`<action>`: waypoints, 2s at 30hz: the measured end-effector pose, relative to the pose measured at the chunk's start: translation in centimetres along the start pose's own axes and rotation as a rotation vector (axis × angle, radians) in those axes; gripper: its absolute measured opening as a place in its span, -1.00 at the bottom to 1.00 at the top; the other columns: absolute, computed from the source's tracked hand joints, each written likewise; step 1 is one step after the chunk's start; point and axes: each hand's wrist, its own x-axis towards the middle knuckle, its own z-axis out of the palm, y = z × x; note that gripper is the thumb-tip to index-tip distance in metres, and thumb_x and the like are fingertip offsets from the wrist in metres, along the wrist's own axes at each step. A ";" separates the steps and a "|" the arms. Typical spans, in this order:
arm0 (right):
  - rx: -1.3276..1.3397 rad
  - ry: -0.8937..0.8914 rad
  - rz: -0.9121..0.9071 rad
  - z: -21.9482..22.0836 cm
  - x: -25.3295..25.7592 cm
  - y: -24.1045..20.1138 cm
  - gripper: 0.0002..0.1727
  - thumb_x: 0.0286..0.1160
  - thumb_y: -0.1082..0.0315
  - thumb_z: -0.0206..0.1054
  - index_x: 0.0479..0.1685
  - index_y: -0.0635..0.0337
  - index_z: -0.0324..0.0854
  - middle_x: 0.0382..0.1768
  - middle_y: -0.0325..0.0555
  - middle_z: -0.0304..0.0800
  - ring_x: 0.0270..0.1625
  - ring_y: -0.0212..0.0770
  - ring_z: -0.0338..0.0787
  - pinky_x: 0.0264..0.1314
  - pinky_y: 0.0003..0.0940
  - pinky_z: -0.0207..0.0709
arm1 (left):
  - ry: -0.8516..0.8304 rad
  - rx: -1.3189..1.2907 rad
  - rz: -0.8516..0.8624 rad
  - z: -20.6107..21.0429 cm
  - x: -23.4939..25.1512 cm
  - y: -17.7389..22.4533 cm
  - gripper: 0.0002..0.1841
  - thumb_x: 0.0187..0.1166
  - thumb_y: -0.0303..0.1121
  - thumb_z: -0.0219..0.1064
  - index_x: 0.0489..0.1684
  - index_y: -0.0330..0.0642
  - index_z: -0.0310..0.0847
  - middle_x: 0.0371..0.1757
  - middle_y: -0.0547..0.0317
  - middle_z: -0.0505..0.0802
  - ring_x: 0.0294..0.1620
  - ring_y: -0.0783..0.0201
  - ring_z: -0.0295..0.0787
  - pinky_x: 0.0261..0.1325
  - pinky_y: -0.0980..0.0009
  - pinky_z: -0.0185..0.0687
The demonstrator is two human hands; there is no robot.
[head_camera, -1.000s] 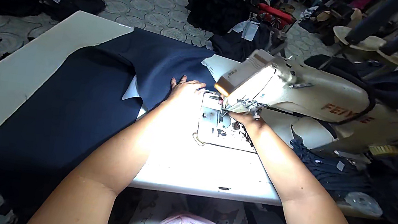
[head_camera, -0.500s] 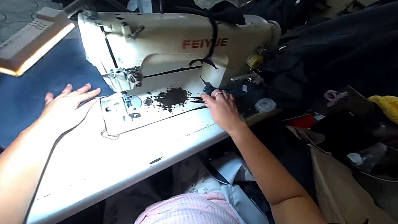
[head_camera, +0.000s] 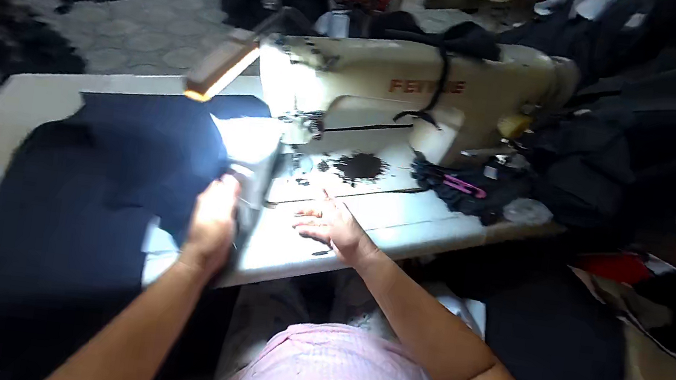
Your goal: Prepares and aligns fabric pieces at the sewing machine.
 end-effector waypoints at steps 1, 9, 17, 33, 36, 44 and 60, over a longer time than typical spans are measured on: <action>0.155 -0.051 0.103 1.5 0.5 0.4 -0.42 0.96 0.03 -0.28 0.67 0.21 0.28 0.12 0.09 0.78 0.06 -0.16 0.84 0.19 -0.23 0.70 | -0.197 -0.115 0.073 -0.3 -1.6 0.3 -0.38 0.86 0.12 -0.22 0.39 -0.16 0.56 0.14 0.25 0.82 0.17 0.38 0.76 0.30 0.28 0.71; -0.522 0.039 -0.368 2.7 -0.5 -0.2 -0.85 0.54 0.37 0.42 -0.15 0.30 0.71 -0.37 -0.10 0.73 -0.31 -0.36 0.69 -0.17 -0.36 0.61 | 0.377 0.977 -0.249 -18.7 -4.8 -4.2 -0.16 0.71 0.09 0.22 0.88 -0.21 0.04 0.81 -0.66 -0.03 0.75 -0.79 -0.18 0.38 -0.85 -0.15; -1.185 0.781 -1.086 -7.1 -9.3 -2.4 -0.73 0.44 0.25 0.50 -0.13 0.32 0.82 -0.40 0.14 0.84 -0.38 -0.04 0.80 -0.32 -0.18 0.61 | 0.254 1.122 -0.317 -18.8 0.8 -2.3 -0.72 0.52 -0.57 0.32 -0.01 -0.74 0.53 0.03 -0.80 0.68 0.18 -0.73 0.62 0.14 -0.63 0.42; -1.485 0.672 -0.626 -1.4 -6.4 1.4 -0.67 0.41 0.12 0.36 -0.20 0.16 0.92 -0.26 0.12 0.84 -0.28 0.10 0.87 -0.41 -0.04 0.67 | -0.490 1.026 0.439 -0.8 5.2 -0.6 -0.37 0.82 0.09 -0.09 0.72 -0.08 0.41 0.78 -0.07 0.43 0.84 -0.20 0.15 0.71 -0.43 0.00; -1.458 0.526 -0.552 -1.7 -6.3 1.1 -0.58 0.43 0.07 0.33 -0.10 0.25 0.89 -0.23 0.18 0.88 -0.14 0.21 0.90 -0.25 0.06 0.72 | -0.452 1.101 0.168 -3.1 3.0 -3.6 -0.27 0.74 0.30 -0.07 0.91 0.28 0.09 0.94 0.10 0.12 0.94 -0.28 -0.26 0.57 -0.74 -0.46; -1.278 0.327 -0.052 -3.7 -6.7 1.1 -0.11 0.77 -0.26 -0.13 0.82 0.31 0.16 0.73 0.42 0.25 0.84 0.49 0.03 0.63 0.74 -0.32 | -0.371 1.103 0.133 -8.8 -0.1 -4.3 -0.23 0.66 0.42 -0.17 0.87 0.37 0.18 0.92 0.02 0.14 0.92 -0.34 -0.26 0.62 -0.68 -0.49; -1.032 0.226 -0.411 -6.2 -1.5 3.7 -0.60 0.77 0.38 0.10 0.41 0.43 0.62 0.51 0.29 0.60 0.63 0.16 0.54 0.74 0.04 0.30 | -0.511 1.077 0.285 -15.5 6.3 -6.0 -0.09 0.54 0.45 -0.05 0.86 0.10 0.22 0.89 -0.01 0.24 0.91 -0.29 -0.09 0.65 -0.63 -0.33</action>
